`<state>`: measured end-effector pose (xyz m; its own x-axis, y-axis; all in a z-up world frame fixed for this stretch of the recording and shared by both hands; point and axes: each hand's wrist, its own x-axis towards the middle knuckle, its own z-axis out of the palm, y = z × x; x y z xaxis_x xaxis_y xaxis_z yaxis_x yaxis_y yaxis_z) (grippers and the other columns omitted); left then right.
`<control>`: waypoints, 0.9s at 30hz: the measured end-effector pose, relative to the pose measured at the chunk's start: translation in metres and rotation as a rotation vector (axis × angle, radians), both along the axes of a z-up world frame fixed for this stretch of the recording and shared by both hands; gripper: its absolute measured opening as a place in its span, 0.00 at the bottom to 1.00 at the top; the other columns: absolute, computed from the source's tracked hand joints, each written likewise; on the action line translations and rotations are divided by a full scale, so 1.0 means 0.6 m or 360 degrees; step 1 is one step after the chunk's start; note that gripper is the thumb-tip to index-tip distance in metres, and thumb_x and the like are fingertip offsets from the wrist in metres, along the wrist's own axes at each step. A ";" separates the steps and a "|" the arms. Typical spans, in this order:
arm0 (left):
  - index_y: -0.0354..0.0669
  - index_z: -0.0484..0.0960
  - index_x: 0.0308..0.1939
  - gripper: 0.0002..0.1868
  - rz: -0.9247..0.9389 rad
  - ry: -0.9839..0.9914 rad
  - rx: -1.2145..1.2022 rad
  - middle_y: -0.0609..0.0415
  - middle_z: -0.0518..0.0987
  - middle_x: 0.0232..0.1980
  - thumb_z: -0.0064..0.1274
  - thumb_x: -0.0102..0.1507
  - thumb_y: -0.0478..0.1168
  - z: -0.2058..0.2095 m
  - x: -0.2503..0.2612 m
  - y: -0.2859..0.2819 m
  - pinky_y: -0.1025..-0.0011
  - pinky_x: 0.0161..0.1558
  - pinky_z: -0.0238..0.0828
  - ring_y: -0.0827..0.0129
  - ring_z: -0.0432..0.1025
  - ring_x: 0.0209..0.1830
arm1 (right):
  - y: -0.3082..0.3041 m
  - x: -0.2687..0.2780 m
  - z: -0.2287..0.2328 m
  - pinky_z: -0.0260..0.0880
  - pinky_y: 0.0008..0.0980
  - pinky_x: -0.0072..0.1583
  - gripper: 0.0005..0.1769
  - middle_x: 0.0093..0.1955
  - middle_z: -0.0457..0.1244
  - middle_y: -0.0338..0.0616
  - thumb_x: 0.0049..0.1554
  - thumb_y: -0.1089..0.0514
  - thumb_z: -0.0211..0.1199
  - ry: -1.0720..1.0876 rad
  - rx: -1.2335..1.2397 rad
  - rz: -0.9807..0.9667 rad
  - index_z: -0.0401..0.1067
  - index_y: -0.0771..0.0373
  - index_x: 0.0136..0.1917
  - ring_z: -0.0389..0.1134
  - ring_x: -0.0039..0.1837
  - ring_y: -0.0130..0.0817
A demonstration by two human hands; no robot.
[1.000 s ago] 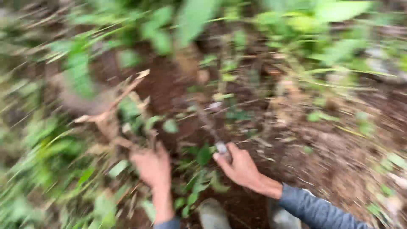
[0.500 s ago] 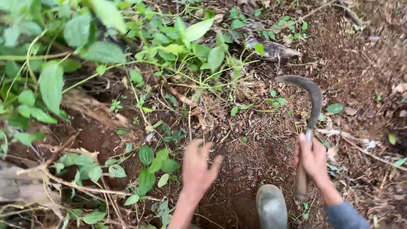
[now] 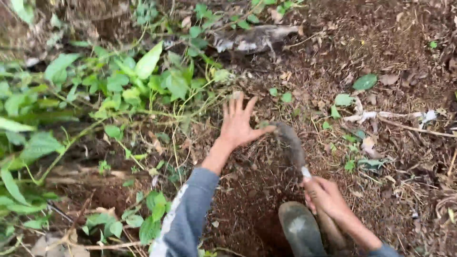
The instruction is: The person uses a sickle to cut and clear weeds and small branches from the ground. They repeatedly swing the tool to sever the vegetation and then gather the cut plants by hand, moving them aside to clear the area.
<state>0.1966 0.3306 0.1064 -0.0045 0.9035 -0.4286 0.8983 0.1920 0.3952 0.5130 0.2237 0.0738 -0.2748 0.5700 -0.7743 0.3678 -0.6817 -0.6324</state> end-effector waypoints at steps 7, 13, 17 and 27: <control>0.44 0.59 0.75 0.62 -0.0099 0.0293 -0.0475 0.38 0.40 0.83 0.67 0.48 0.73 -0.090 0.067 -0.067 0.31 0.72 0.41 0.37 0.40 0.81 | 0.095 0.044 0.015 0.64 0.36 0.28 0.22 0.32 0.62 0.47 0.76 0.49 0.40 0.0004 0.0162 -0.0748 0.67 0.64 0.50 0.59 0.27 0.36; 0.49 0.81 0.55 0.27 -0.0261 0.0422 0.0156 0.49 0.79 0.60 0.65 0.51 0.36 -0.076 0.065 -0.202 0.51 0.54 0.78 0.56 0.77 0.56 | 0.046 0.044 -0.024 0.63 0.34 0.23 0.26 0.26 0.60 0.47 0.73 0.49 0.45 0.0005 -0.0178 -0.0296 0.67 0.69 0.40 0.57 0.22 0.36; 0.49 0.79 0.55 0.26 -0.0472 0.0482 0.0096 0.52 0.79 0.55 0.68 0.54 0.41 -0.073 0.043 -0.302 0.59 0.57 0.73 0.62 0.73 0.55 | 0.099 0.048 -0.017 0.67 0.40 0.27 0.27 0.28 0.61 0.50 0.74 0.48 0.44 -0.0055 -0.0187 -0.0386 0.69 0.68 0.41 0.60 0.25 0.41; 0.42 0.69 0.59 0.38 -0.0626 0.0346 0.0170 0.45 0.75 0.57 0.71 0.52 0.52 -0.033 0.143 -0.205 0.54 0.64 0.65 0.59 0.70 0.59 | 0.067 0.076 -0.015 0.64 0.35 0.30 0.21 0.31 0.60 0.44 0.70 0.46 0.47 -0.0051 -0.0289 -0.0256 0.67 0.64 0.46 0.58 0.28 0.34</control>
<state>0.2822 0.2075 0.0864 0.2682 0.8935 -0.3602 0.9589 -0.2117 0.1887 0.5584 0.2639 0.0649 -0.1656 0.4549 -0.8750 0.2634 -0.8346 -0.4838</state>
